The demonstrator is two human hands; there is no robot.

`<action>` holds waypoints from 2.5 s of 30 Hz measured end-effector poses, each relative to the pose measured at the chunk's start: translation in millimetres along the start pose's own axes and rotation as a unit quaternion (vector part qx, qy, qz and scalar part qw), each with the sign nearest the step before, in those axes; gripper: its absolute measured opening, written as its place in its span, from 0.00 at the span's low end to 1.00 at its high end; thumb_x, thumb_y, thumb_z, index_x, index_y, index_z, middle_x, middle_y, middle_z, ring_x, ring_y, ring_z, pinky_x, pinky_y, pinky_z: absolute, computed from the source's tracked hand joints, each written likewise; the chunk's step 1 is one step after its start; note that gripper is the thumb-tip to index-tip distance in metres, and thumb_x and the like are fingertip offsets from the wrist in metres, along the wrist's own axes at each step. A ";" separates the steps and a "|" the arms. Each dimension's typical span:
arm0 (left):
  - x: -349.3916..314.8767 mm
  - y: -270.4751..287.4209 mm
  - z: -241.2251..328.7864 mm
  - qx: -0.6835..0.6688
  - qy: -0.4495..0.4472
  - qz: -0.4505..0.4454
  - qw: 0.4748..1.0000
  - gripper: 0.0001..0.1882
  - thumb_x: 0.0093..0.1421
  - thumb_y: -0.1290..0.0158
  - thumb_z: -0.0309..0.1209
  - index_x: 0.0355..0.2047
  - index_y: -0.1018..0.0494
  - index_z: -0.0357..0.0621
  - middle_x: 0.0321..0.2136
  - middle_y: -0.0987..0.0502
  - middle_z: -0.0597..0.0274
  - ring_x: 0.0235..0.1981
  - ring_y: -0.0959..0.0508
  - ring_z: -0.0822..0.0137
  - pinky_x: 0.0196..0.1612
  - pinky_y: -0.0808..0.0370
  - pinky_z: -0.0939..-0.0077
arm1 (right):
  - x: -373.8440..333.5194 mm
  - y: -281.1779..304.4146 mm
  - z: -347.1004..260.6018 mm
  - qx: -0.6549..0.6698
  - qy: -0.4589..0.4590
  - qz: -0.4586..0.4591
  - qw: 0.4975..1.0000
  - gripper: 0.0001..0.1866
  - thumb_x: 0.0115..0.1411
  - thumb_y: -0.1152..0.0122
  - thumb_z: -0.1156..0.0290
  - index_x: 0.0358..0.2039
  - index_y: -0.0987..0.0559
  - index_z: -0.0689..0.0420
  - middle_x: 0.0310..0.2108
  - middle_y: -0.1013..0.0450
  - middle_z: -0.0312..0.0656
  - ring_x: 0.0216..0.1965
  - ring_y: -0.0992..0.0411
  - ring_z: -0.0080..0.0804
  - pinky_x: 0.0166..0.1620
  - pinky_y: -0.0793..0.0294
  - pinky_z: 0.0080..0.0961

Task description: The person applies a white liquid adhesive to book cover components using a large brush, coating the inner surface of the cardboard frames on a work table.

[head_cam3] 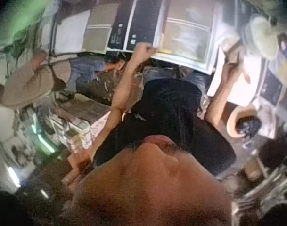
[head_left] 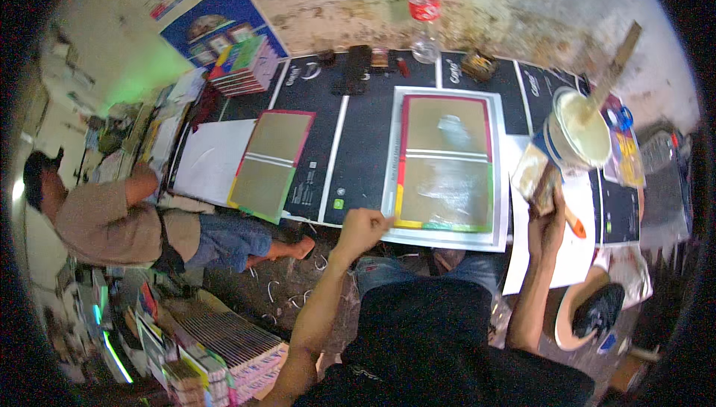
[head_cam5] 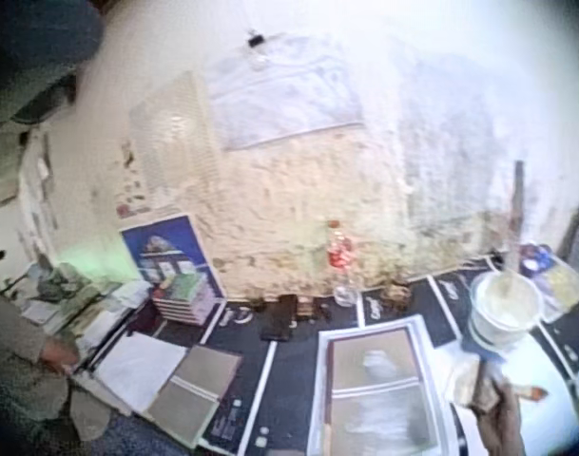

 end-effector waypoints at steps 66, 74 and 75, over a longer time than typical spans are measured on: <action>53.5 -61.4 18.3 -0.222 0.042 0.302 0.926 0.26 0.69 0.69 0.41 0.24 0.30 0.37 0.11 0.37 0.66 0.15 0.37 0.73 0.20 0.42 0.74 | 46.9 -170.3 95.9 -0.433 0.235 -0.386 0.780 0.19 0.51 0.34 0.71 0.44 0.22 0.61 0.41 0.25 0.48 0.47 0.27 0.38 0.49 0.29 0.30; 53.6 -63.5 6.9 -0.228 0.044 0.309 0.922 0.28 0.70 0.70 0.45 0.24 0.30 0.39 0.12 0.38 0.70 0.15 0.38 0.75 0.20 0.43 0.76 | 86.8 -47.9 19.6 -0.439 0.114 -0.138 0.881 0.20 0.55 0.35 0.69 0.48 0.24 0.58 0.38 0.26 0.42 0.39 0.28 0.25 0.44 0.27 0.23; 53.2 -66.9 2.6 -0.243 0.068 0.303 0.919 0.28 0.70 0.71 0.45 0.23 0.30 0.39 0.12 0.38 0.70 0.15 0.39 0.76 0.19 0.44 0.78 | 78.5 -40.4 -7.9 -0.353 0.130 -0.081 0.923 0.20 0.54 0.34 0.68 0.46 0.24 0.61 0.37 0.26 0.42 0.38 0.28 0.24 0.43 0.28 0.22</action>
Point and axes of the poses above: each hand's wrist, its own x-axis towards the middle knuckle, its own y-axis out of the back of the hand, z = x × y, the point moved 10 cm from there along x, towards the middle knuckle
